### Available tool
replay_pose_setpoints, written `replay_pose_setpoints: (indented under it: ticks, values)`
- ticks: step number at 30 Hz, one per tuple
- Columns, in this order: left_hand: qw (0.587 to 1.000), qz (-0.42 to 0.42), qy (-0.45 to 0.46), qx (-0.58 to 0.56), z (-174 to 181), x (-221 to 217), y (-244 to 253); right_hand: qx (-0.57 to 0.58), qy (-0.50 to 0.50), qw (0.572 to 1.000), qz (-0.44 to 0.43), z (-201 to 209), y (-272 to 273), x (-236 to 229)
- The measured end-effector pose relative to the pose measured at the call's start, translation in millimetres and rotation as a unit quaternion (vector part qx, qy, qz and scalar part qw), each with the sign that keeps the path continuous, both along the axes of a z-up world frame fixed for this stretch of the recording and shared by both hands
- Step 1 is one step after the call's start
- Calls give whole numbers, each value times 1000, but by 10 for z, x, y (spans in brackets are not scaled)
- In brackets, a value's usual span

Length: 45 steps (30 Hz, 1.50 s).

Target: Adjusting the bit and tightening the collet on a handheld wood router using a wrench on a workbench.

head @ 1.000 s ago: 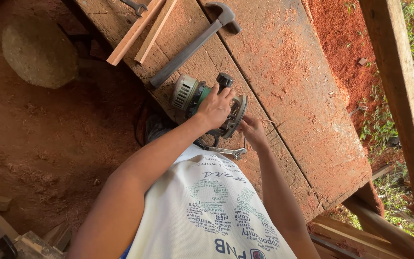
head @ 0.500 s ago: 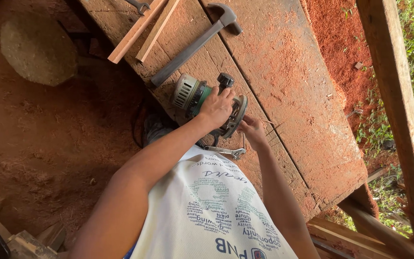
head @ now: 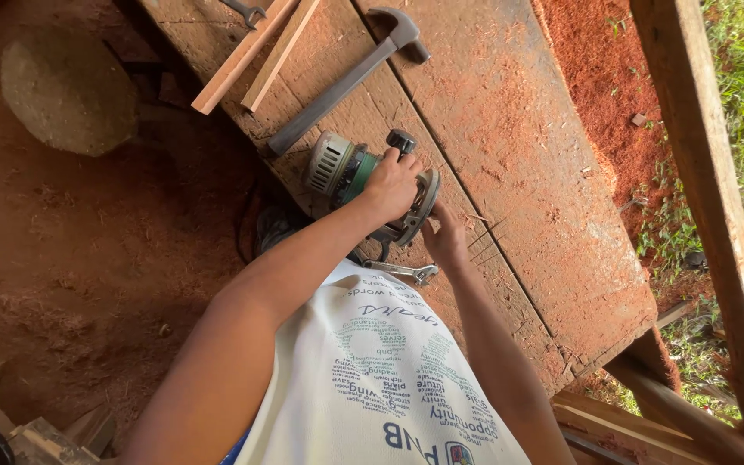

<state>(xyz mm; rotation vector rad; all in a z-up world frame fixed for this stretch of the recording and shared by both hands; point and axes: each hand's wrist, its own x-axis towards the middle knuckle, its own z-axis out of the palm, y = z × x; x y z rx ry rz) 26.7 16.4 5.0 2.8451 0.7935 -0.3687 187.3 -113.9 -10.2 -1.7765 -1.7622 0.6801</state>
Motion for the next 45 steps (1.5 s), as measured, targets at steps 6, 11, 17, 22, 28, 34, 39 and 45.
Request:
replay_pose_setpoints:
  ticks: [6,11,17,22,28,34,39,45]
  values:
    - [1000,-8,13,-6,16,-10,-8,22,7,1000,7,-27,-64,-2]
    - [999,9,-32,-9,67,-77,13,-25,60,998,-2,-122,-47,101]
    - [997,46,-68,-11,-3,-97,-82,-276,231,929,-84,-163,79,200]
    - [995,45,-73,51,247,-151,-68,-285,314,905,-30,-169,117,256]
    - [999,23,-10,-29,17,-115,-54,-306,345,886,-48,-144,117,227]
    - [999,26,-37,-28,384,-178,5,-324,379,861,-99,-152,82,251]
    - [996,28,-76,-27,-51,-167,-74,-340,392,844,-134,-116,132,211]
    - [999,9,-2,-52,527,-228,21,-328,458,816,-131,-297,55,289]
